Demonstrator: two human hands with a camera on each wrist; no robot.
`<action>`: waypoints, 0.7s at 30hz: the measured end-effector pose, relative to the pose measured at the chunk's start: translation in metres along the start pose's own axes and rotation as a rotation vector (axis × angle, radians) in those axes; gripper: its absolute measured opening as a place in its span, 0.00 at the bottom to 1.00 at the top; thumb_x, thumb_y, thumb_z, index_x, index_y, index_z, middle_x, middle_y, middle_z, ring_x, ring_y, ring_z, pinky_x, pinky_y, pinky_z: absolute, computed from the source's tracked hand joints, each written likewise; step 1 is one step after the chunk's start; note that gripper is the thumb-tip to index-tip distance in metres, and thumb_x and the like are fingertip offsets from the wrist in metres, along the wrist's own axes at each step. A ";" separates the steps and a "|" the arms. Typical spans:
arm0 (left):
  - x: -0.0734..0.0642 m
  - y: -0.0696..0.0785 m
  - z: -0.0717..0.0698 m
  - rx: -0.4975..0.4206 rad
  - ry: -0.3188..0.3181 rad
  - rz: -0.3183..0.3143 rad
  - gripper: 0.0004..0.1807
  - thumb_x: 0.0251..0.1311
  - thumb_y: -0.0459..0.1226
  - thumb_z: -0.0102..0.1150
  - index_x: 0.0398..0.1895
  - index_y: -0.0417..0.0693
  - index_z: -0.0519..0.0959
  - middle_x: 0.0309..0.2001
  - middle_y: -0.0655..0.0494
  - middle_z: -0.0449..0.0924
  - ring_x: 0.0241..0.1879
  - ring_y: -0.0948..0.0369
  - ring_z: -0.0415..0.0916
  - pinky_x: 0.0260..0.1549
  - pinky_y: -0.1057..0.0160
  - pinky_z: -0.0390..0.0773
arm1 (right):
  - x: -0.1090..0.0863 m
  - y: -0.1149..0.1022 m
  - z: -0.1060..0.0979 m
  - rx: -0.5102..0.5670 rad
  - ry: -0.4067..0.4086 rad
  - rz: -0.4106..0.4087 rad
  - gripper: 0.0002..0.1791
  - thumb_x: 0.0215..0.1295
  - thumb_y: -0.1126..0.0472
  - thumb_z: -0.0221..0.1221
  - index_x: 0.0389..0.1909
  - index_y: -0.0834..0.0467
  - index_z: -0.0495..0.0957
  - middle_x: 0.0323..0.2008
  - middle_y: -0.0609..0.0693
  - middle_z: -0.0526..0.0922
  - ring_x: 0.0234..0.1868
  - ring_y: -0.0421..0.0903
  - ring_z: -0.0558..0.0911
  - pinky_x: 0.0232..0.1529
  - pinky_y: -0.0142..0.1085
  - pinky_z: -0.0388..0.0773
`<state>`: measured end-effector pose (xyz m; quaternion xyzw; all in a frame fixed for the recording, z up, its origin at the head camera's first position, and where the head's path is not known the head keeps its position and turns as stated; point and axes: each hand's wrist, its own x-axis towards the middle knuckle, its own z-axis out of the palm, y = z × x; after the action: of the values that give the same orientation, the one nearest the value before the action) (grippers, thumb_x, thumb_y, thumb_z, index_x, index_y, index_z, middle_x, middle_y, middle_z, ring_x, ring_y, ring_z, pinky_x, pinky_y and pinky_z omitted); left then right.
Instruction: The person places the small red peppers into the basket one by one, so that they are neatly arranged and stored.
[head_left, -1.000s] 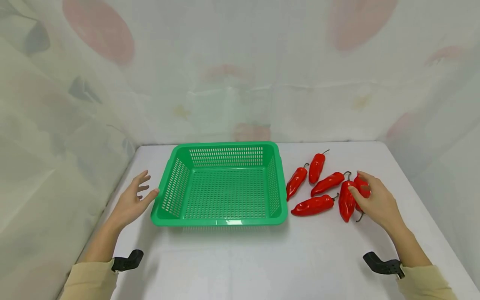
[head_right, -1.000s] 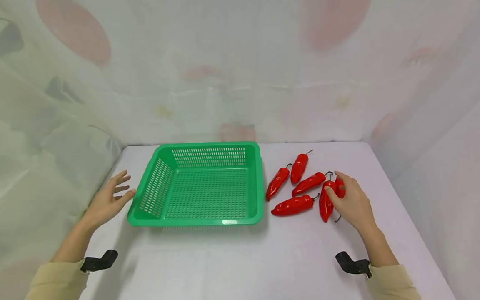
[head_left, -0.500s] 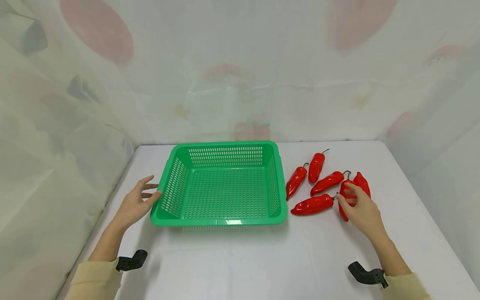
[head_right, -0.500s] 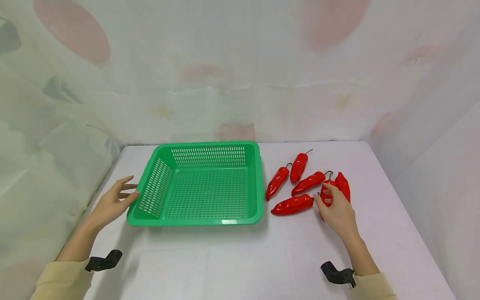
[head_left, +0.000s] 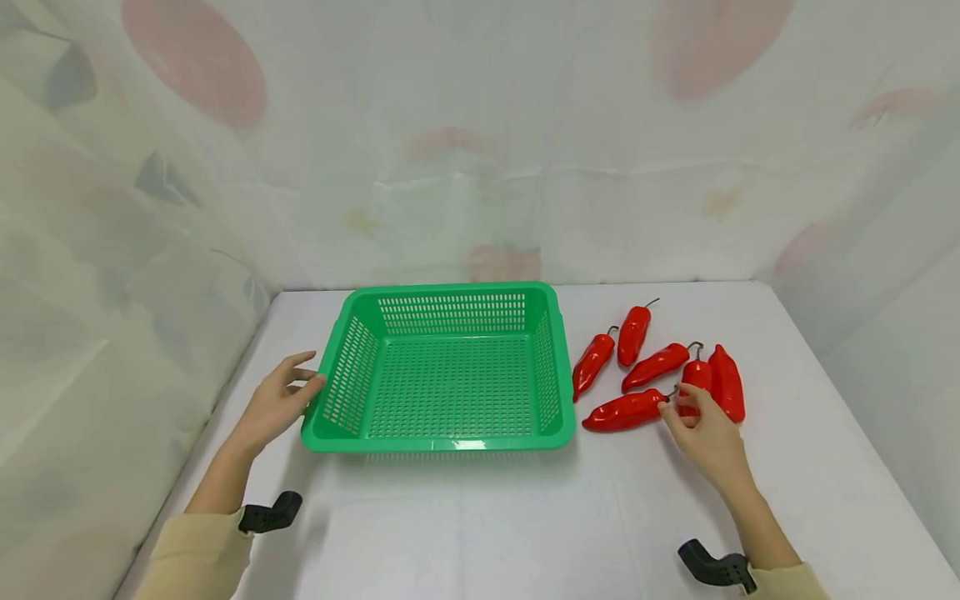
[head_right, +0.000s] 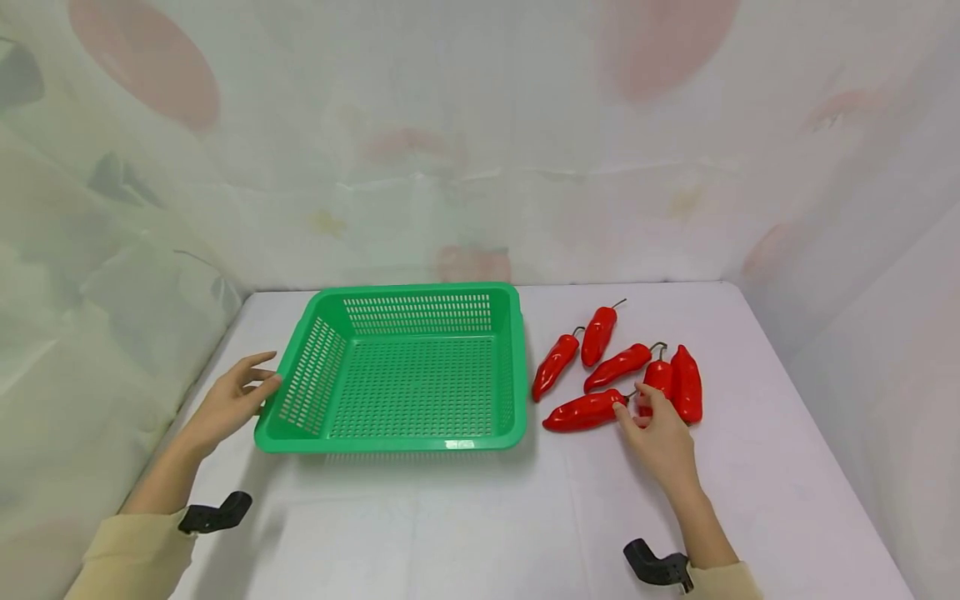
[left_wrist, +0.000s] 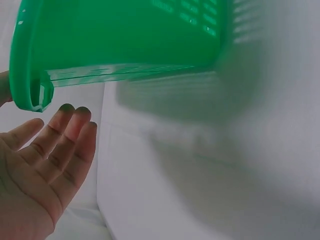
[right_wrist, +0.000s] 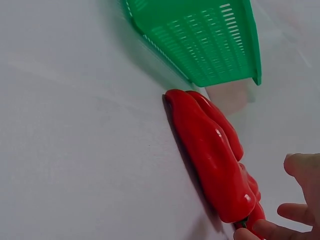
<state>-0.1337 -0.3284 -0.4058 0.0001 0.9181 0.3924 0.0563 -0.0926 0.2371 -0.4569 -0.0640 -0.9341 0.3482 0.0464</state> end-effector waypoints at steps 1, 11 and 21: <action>0.001 0.000 0.000 -0.008 0.001 0.002 0.36 0.65 0.52 0.45 0.70 0.46 0.51 0.54 0.35 0.68 0.49 0.42 0.73 0.34 0.58 0.78 | -0.001 0.000 0.001 0.000 -0.004 0.009 0.33 0.62 0.49 0.56 0.60 0.66 0.63 0.49 0.66 0.75 0.39 0.58 0.79 0.35 0.46 0.80; 0.006 0.003 0.003 -0.070 -0.026 -0.013 0.36 0.65 0.51 0.47 0.70 0.44 0.51 0.48 0.37 0.70 0.43 0.50 0.76 0.30 0.62 0.77 | -0.001 -0.004 0.009 -0.005 -0.050 0.063 0.35 0.61 0.46 0.57 0.62 0.65 0.62 0.51 0.68 0.74 0.39 0.57 0.79 0.37 0.47 0.80; 0.008 0.005 0.006 -0.079 -0.021 -0.015 0.35 0.64 0.48 0.50 0.69 0.44 0.52 0.41 0.39 0.73 0.38 0.52 0.78 0.30 0.64 0.78 | 0.004 -0.006 0.019 -0.021 -0.036 0.056 0.34 0.61 0.48 0.57 0.61 0.66 0.63 0.50 0.67 0.74 0.37 0.54 0.77 0.35 0.46 0.79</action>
<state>-0.1415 -0.3203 -0.4075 -0.0048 0.9011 0.4280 0.0688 -0.0997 0.2209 -0.4669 -0.0841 -0.9363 0.3405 0.0190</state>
